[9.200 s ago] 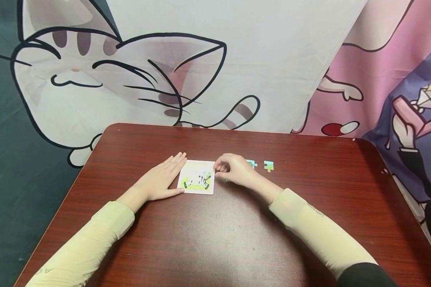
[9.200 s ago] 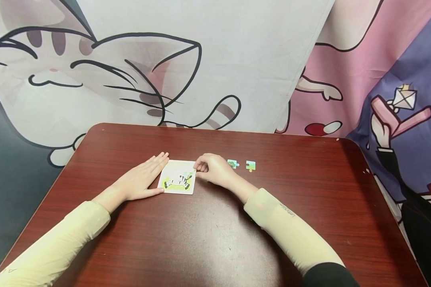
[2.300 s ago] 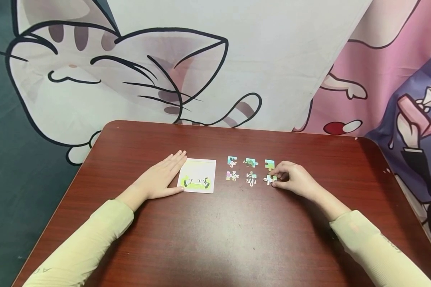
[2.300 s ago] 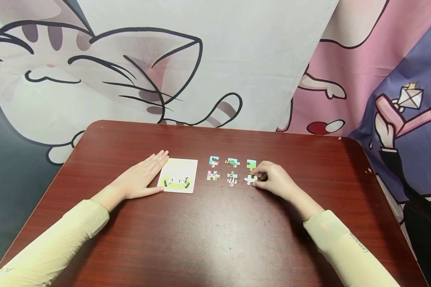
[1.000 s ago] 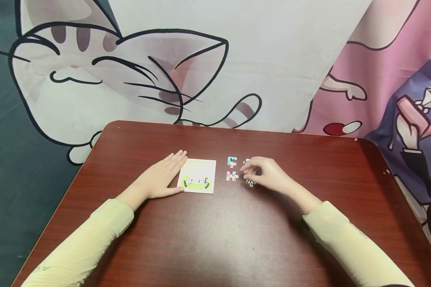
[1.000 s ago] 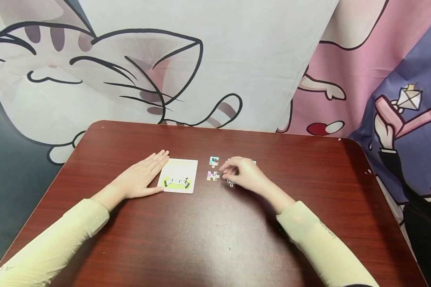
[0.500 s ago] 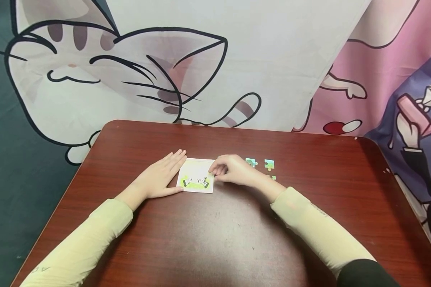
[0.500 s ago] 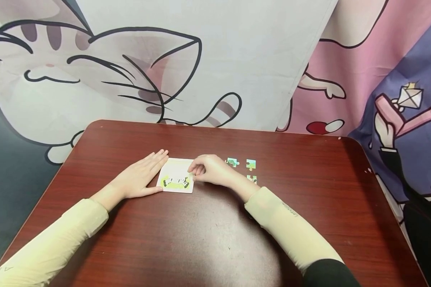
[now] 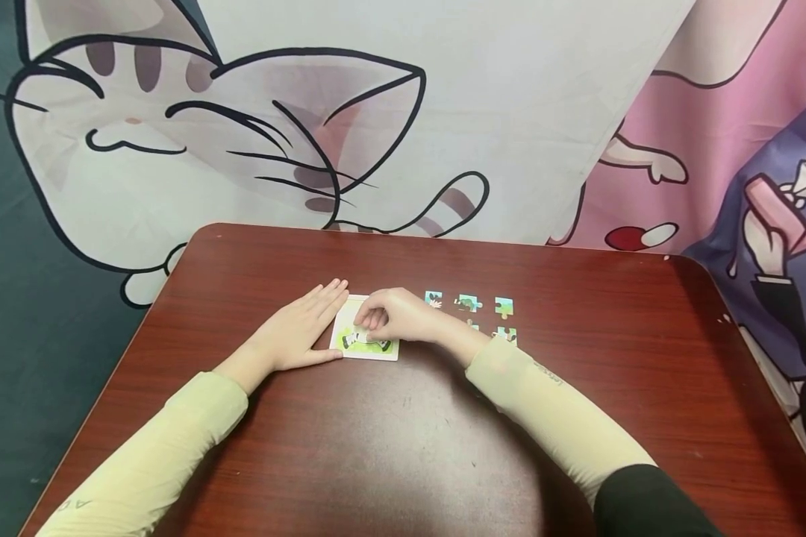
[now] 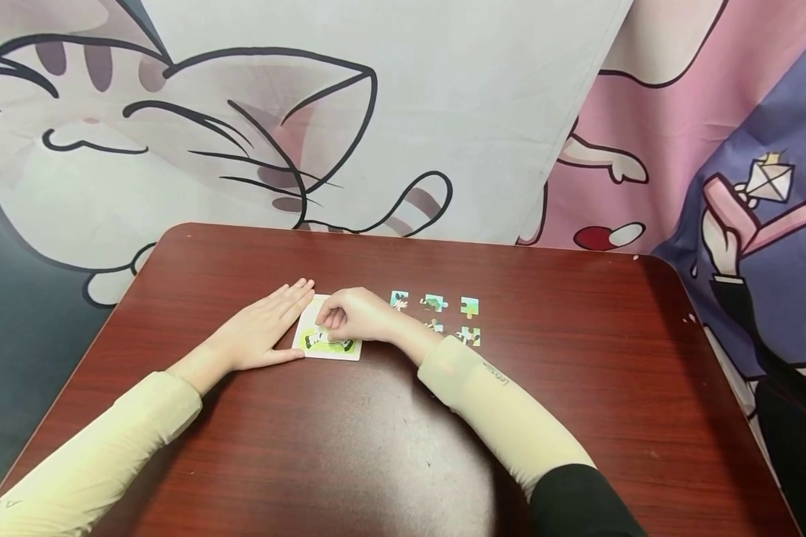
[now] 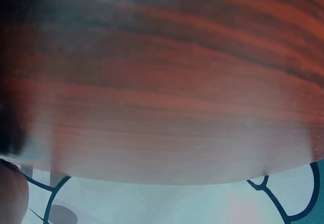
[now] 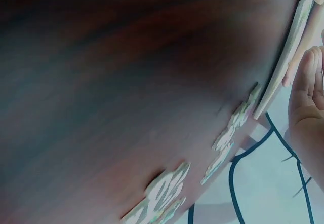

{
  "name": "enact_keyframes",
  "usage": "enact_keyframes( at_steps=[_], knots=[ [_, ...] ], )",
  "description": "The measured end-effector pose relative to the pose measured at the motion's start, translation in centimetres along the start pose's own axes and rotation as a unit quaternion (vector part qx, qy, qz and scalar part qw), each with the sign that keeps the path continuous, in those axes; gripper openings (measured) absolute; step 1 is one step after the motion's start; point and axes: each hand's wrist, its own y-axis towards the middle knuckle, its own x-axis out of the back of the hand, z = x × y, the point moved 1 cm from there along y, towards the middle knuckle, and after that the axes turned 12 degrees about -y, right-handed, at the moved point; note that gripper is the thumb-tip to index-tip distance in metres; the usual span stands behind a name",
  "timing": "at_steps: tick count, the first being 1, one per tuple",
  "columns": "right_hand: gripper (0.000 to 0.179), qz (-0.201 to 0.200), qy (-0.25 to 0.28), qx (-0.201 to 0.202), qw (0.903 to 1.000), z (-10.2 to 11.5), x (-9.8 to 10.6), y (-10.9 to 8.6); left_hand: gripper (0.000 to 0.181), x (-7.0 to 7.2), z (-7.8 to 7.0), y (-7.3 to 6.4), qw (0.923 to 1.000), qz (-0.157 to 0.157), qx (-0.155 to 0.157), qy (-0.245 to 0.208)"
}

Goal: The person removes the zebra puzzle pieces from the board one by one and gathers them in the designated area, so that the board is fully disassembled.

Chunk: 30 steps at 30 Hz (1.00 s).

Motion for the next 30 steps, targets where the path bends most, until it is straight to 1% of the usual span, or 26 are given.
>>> enact_keyframes(
  at_steps=[4, 10, 16, 22, 26, 30],
  knots=[
    [0.025, 0.008, -0.011, 0.005, 0.9999, 0.0, -0.3, 0.9, 0.104, 0.1, 0.0, -0.1, 1.0000, 0.005, 0.003, -0.003],
    [0.028, 0.030, -0.013, 0.021, 0.9993, -0.1, -0.9, 2.1, 0.102, 0.1, 0.0, -0.1, 0.9999, -0.005, -0.009, 0.003],
    [0.031, 0.050, -0.039, 0.043, 0.9971, 0.1, -1.1, 3.1, 0.103, 0.0, 0.1, 0.0, 0.9999, -0.002, -0.009, 0.009],
    [0.034, 0.064, -0.055, 0.055, 0.9949, 0.2, -1.2, 3.4, 0.104, -0.1, 0.1, 0.0, 1.0000, 0.006, -0.004, 0.007],
    [0.035, 0.065, -0.063, 0.064, 0.9938, 0.2, -1.2, 3.4, 0.104, 0.0, 0.1, 0.1, 1.0000, 0.007, 0.000, 0.003],
    [0.035, 0.063, -0.088, 0.076, 0.9912, 0.2, -1.1, 3.3, 0.103, 0.1, 0.0, 0.1, 1.0000, 0.007, 0.002, 0.000]
  ],
)
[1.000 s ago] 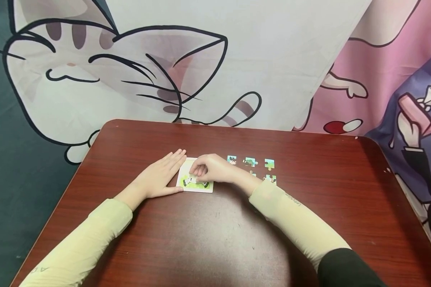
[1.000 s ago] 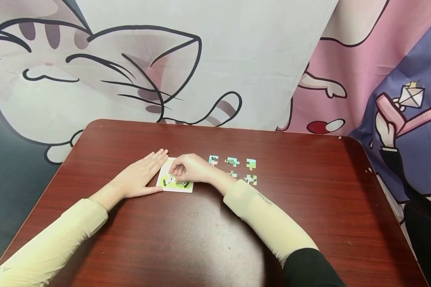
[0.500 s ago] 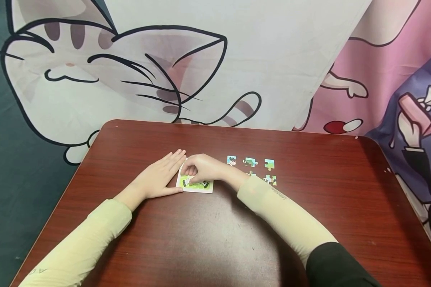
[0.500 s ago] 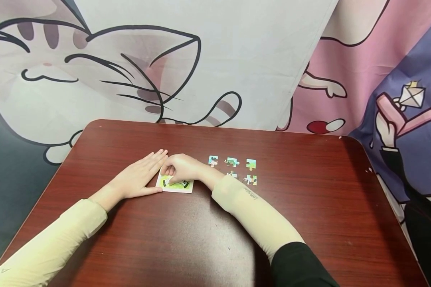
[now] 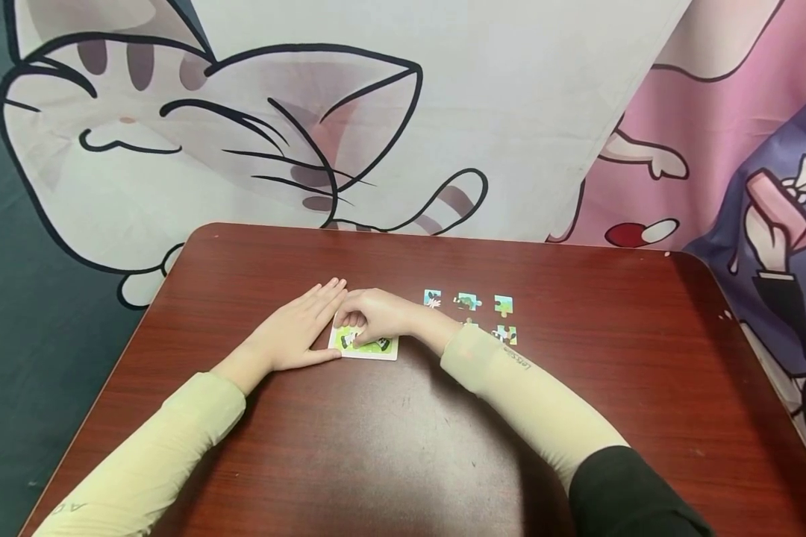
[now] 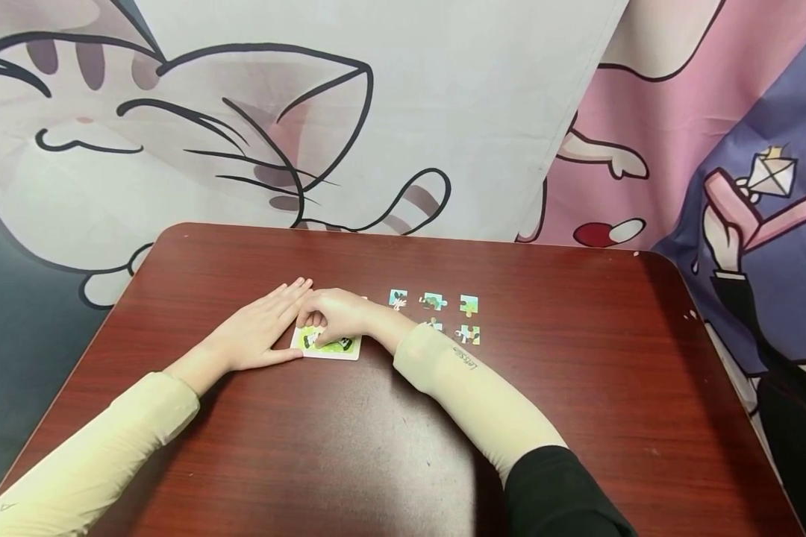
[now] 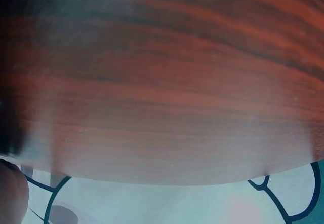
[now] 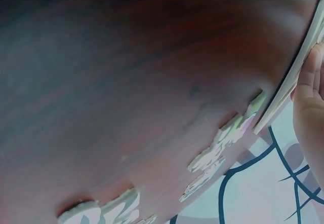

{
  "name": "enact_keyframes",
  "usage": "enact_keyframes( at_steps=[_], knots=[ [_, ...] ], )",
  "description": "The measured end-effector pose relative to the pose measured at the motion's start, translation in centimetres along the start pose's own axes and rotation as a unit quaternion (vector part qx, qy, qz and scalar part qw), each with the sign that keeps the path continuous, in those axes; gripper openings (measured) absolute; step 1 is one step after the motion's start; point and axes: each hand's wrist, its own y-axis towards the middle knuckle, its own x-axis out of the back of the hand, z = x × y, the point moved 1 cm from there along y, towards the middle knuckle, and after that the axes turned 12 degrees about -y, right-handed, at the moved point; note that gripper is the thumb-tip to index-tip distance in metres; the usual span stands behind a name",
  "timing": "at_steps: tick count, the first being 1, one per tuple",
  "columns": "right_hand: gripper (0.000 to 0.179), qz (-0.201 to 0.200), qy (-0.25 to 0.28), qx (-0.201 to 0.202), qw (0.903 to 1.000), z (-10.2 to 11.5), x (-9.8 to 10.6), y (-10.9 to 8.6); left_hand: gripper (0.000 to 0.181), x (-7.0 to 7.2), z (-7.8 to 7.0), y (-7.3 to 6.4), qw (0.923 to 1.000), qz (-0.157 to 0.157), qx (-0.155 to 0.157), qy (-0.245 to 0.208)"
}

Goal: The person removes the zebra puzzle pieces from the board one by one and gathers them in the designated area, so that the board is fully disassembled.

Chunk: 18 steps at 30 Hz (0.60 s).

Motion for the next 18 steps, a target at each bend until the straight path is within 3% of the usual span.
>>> enact_keyframes(
  at_steps=[18],
  knots=[
    [0.032, 0.011, -0.042, 0.024, 0.9988, 0.34, 0.06, -0.17, 0.102, 0.02, 0.13, 0.00, 0.9999, -0.004, -0.008, -0.008]
  ],
)
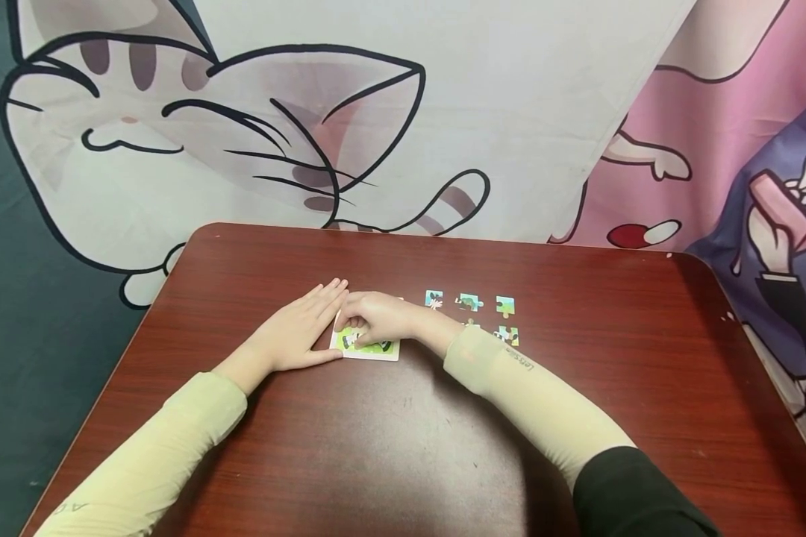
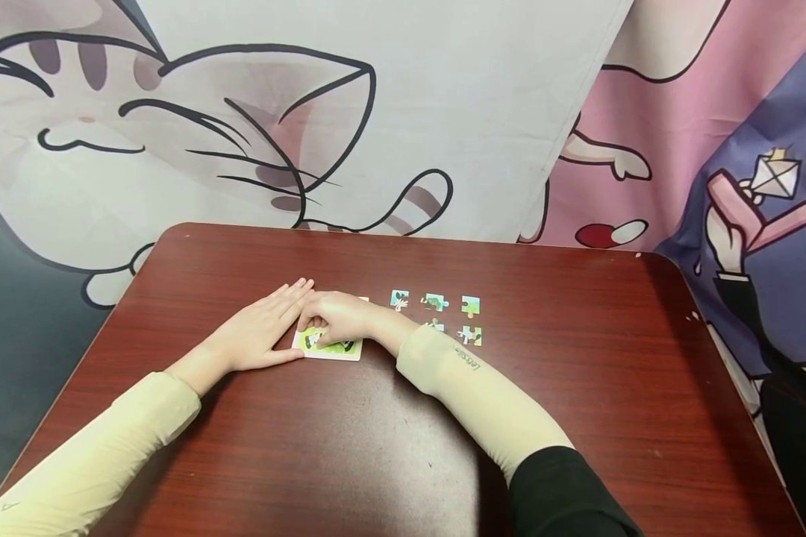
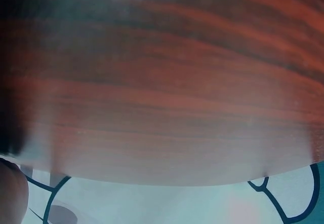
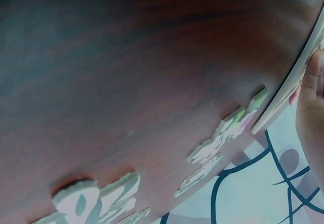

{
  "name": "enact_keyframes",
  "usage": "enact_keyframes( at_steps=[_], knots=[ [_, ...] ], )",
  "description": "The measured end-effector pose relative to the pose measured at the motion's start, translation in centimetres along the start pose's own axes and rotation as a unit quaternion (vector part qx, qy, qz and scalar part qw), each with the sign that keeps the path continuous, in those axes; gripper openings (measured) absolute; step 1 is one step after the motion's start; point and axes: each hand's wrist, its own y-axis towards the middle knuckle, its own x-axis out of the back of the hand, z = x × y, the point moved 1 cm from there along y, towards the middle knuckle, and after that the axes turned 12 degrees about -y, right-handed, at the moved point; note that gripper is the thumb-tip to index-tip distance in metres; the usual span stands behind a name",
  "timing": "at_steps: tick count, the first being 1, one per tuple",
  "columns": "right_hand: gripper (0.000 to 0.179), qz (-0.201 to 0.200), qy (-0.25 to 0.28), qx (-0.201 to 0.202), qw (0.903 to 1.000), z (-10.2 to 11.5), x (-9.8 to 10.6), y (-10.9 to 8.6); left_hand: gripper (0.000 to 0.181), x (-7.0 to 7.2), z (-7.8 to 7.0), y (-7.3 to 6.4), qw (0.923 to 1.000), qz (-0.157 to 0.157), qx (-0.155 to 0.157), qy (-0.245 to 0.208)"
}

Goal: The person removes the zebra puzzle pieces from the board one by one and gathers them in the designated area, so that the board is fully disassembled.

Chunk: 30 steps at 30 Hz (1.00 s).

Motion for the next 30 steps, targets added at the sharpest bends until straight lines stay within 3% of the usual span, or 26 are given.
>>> enact_keyframes(
  at_steps=[16, 30],
  knots=[
    [0.032, -0.025, -0.034, 0.001, 0.9991, 0.25, -0.30, -0.20, 0.102, 0.03, 0.06, -0.03, 0.9999, -0.001, -0.005, -0.010],
    [0.031, -0.048, -0.027, -0.018, 0.9983, 0.57, -0.46, -0.65, 0.102, -0.03, 0.13, -0.03, 0.9999, 0.002, -0.001, -0.012]
  ],
)
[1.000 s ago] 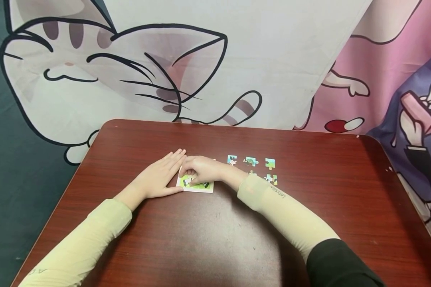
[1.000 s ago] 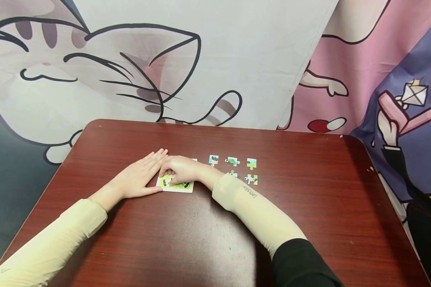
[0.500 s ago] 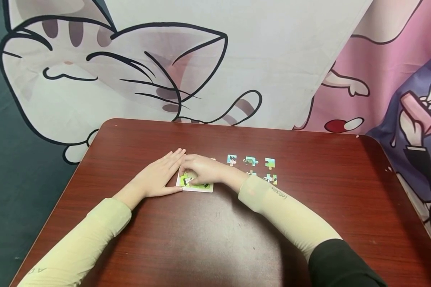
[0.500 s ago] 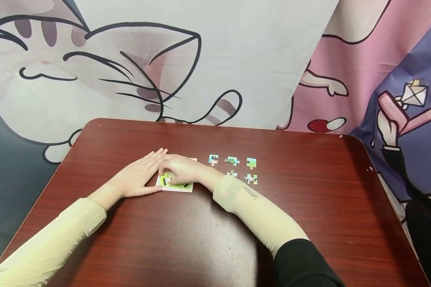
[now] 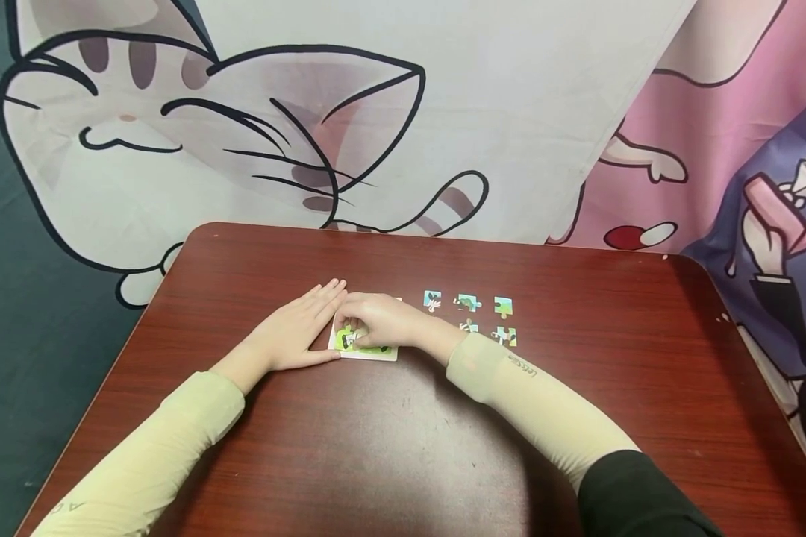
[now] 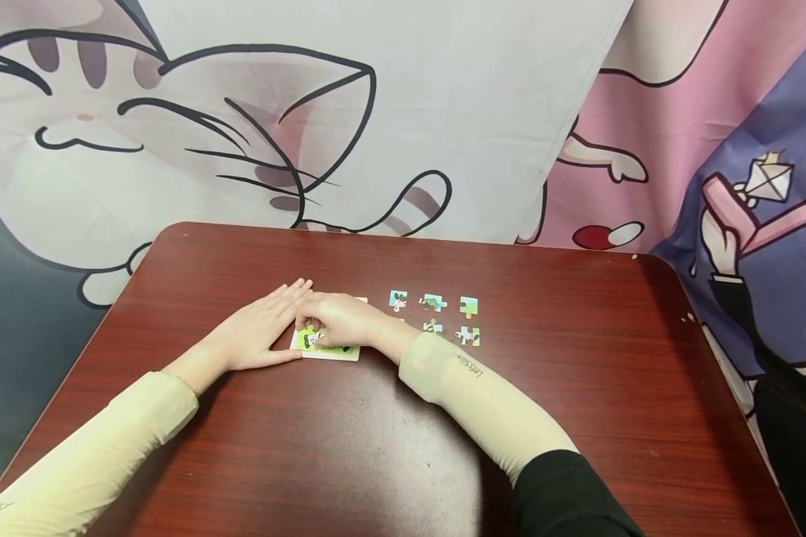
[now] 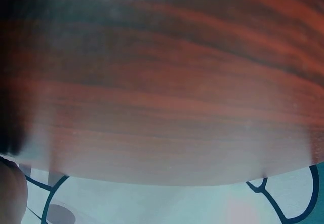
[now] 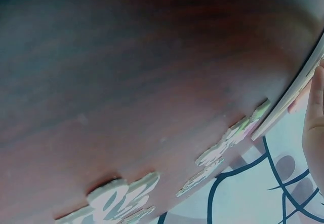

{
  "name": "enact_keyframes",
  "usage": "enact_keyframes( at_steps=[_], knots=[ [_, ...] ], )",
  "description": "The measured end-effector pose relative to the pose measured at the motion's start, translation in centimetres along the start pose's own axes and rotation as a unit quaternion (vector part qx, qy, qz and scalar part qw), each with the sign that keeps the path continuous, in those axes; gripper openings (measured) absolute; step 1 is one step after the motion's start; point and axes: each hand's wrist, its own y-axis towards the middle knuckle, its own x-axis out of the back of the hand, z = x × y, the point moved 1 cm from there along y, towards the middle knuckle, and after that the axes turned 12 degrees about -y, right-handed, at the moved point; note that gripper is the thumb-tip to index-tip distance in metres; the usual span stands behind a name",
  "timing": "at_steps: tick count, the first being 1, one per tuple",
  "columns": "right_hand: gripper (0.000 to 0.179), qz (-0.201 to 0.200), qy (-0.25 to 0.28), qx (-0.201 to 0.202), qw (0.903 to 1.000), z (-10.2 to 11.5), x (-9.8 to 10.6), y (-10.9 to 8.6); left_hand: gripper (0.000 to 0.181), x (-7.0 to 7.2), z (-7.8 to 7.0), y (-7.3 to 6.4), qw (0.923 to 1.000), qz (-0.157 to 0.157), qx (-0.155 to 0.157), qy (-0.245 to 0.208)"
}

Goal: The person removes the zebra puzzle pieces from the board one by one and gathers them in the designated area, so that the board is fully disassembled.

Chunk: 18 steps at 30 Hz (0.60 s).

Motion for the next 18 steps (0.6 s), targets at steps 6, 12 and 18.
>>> enact_keyframes(
  at_steps=[6, 12, 18],
  knots=[
    [0.031, -0.010, -0.001, 0.005, 0.9999, 0.01, -0.27, 0.01, 0.102, 0.08, -0.11, -0.07, 1.0000, 0.002, 0.000, 0.002],
    [0.028, -0.024, 0.024, 0.011, 0.9994, -0.06, -0.32, 0.01, 0.102, 0.13, -0.15, -0.10, 1.0000, -0.001, -0.002, 0.002],
    [0.017, -0.030, 0.123, -0.017, 0.9919, -0.07, 0.22, 0.10, 0.102, 0.00, 0.00, -0.11, 1.0000, 0.000, 0.000, 0.001]
  ],
)
